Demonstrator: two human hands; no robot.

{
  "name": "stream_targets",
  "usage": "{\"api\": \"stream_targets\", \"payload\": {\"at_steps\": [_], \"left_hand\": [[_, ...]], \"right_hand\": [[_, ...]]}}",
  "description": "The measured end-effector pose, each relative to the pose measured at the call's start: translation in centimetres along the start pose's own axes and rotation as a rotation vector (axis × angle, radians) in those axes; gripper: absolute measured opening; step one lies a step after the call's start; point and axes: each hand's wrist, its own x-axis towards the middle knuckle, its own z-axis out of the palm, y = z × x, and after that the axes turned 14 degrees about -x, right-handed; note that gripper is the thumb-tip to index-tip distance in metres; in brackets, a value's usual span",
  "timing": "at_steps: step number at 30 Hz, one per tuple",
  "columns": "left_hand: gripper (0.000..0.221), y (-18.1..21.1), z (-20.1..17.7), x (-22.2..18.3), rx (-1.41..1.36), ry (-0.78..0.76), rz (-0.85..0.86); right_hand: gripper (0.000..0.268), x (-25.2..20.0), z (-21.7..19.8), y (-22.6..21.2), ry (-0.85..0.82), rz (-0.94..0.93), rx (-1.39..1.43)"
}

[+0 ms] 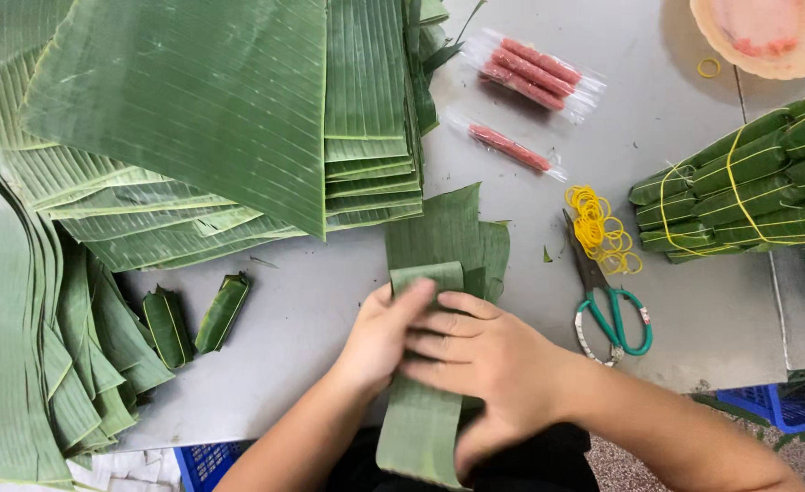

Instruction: The person folds banana leaves into rectangular packets, places a pre-packaged sausage inside each, folds the leaves to enclose the sausage, and secures the packets with yellow rubber bands. The finished packets are stacked on the table.

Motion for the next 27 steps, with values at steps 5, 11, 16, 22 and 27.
{"api": "stream_targets", "payload": {"at_steps": [5,11,16,22,27], "left_hand": [[0.024,1.3,0.9,-1.1,0.448,-0.088,0.534],[0.048,3.2,-0.9,-3.2,1.402,-0.569,1.341],[0.058,-0.8,-2.1,-2.2,1.889,-0.503,0.995],[0.062,-2.3,-3.2,-2.7,1.59,-0.376,0.839],[0.025,-2.5,-4.5,-1.1,0.785,-0.118,0.517]], "right_hand": [[0.031,-2.8,-0.4,5.5,0.145,0.392,0.004],[0.025,-3.3,1.3,15.8,0.183,0.672,-0.785],[0.016,-3.3,2.0,16.9,-0.028,0.942,-0.637],[0.02,-4.9,2.0,8.3,0.118,1.085,0.46],[0.025,-8.2,6.1,1.9,-0.106,1.142,0.828]]}}
